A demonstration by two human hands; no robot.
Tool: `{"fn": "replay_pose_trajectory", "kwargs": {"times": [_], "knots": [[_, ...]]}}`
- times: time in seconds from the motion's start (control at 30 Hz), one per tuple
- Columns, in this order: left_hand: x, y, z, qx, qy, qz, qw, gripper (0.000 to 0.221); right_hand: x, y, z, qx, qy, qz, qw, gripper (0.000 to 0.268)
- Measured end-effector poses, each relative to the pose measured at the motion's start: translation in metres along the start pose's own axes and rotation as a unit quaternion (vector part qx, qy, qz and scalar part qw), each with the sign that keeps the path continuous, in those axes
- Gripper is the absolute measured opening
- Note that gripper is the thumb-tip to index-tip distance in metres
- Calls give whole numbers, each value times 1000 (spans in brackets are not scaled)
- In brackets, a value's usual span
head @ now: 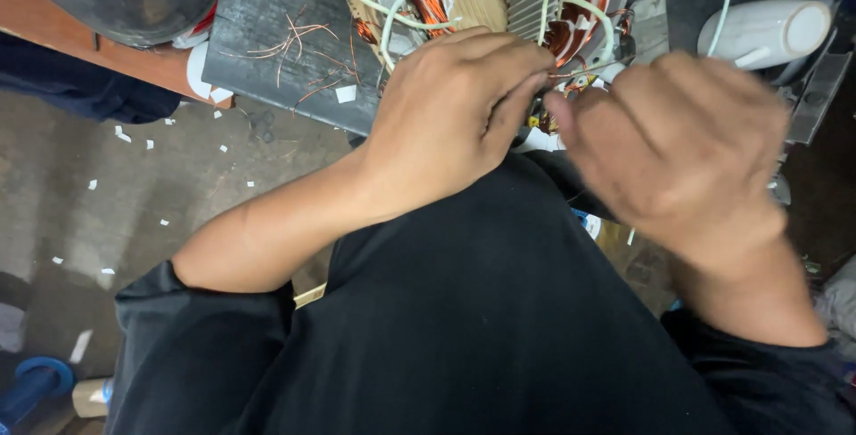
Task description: The person is wiring a motor stator, stripping insulation from copper wires and twisting them together using pliers and scissors in preparation for soldering.
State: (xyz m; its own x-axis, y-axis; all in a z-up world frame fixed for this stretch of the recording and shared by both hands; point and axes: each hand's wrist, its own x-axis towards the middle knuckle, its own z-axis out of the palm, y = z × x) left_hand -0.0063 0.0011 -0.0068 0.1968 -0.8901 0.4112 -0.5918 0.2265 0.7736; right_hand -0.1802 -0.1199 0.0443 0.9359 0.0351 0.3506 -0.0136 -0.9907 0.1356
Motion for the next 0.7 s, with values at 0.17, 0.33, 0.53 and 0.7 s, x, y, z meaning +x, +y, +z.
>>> {"fn": "replay_pose_trajectory", "kwargs": {"times": [0.17, 0.33, 0.53, 0.7], "knots": [[5, -5, -10, -48, -48, 1, 998, 24, 8, 31, 6, -61, -29, -39, 997, 58], [10, -8, -19, -72, -89, 4, 993, 20, 11, 53, 15, 6, -71, -25, 997, 63], [14, -6, -18, -18, -106, 6, 994, 10, 19, 44, -14, 219, -49, 24, 974, 32], [15, 9, -20, 119, -118, 73, 983, 14, -113, 64, -9, 344, 18, 245, 906, 51]]}}
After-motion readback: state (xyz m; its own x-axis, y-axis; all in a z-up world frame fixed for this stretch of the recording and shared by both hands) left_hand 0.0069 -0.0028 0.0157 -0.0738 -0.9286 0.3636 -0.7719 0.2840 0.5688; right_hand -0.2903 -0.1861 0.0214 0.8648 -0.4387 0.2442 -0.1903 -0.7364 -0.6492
